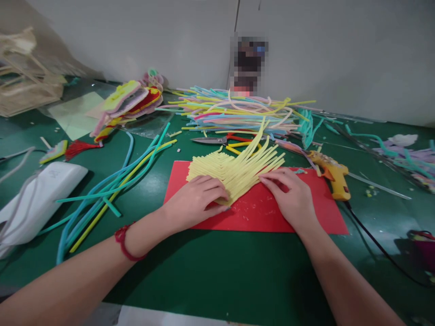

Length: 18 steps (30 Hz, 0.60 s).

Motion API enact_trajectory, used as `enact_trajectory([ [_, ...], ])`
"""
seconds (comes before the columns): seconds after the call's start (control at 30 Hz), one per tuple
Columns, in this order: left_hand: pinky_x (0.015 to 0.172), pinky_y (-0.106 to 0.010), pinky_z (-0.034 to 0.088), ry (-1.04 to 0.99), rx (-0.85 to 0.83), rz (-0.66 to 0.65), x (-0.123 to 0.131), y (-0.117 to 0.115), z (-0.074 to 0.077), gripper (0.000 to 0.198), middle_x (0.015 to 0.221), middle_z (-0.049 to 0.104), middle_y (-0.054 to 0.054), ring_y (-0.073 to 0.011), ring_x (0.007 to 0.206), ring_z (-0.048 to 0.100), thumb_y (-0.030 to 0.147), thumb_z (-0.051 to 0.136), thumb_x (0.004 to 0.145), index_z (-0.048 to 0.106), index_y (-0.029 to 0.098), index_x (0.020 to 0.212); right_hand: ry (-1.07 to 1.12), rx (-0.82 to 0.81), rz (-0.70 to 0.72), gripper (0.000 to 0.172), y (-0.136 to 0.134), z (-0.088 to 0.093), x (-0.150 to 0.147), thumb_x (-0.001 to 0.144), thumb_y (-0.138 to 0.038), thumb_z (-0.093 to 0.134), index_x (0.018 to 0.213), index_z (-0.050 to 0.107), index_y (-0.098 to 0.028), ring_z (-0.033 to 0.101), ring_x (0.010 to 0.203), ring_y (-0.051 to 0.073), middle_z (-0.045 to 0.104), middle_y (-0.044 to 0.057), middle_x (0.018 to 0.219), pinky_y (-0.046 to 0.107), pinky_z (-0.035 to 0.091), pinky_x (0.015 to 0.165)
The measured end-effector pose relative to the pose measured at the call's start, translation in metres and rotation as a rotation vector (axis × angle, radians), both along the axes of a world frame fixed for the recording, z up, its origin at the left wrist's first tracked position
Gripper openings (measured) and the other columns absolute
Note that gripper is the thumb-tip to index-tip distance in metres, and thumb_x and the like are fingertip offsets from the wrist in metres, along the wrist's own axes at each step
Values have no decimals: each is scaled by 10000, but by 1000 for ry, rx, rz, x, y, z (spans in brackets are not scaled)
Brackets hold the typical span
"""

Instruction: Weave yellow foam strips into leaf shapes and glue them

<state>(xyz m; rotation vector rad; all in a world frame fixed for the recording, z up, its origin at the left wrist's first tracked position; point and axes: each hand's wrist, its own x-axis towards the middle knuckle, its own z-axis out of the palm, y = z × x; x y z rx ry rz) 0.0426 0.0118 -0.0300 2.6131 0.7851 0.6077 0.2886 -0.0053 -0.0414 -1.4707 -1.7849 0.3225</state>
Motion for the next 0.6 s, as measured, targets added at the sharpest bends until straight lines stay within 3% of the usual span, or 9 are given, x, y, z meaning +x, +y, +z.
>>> enact_trajectory([
  [0.3, 789, -293, 452, -73, 115, 88, 3, -4, 0, 130, 901, 666, -24, -152, 852, 590, 249, 508, 933, 604, 172, 976, 159, -40, 33, 73, -13, 13, -20, 856, -215, 612, 821, 674, -231, 605, 761, 126, 649, -2, 824, 238, 495, 674],
  [0.47, 774, -305, 470, -126, 216, 170, 7, -9, 2, 147, 912, 678, -40, -166, 858, 581, 258, 512, 931, 601, 162, 998, 298, -113, 157, 94, -24, 14, -41, 865, -191, 598, 812, 659, -239, 600, 740, 106, 634, -15, 799, 219, 496, 670],
  [0.6, 828, -306, 476, -131, 303, 144, 11, -11, 3, 137, 866, 683, -24, -138, 815, 596, 237, 476, 949, 592, 165, 948, 343, -128, 226, 102, -27, 9, -49, 861, -166, 595, 822, 655, -239, 604, 769, 118, 630, -7, 810, 243, 503, 707],
])
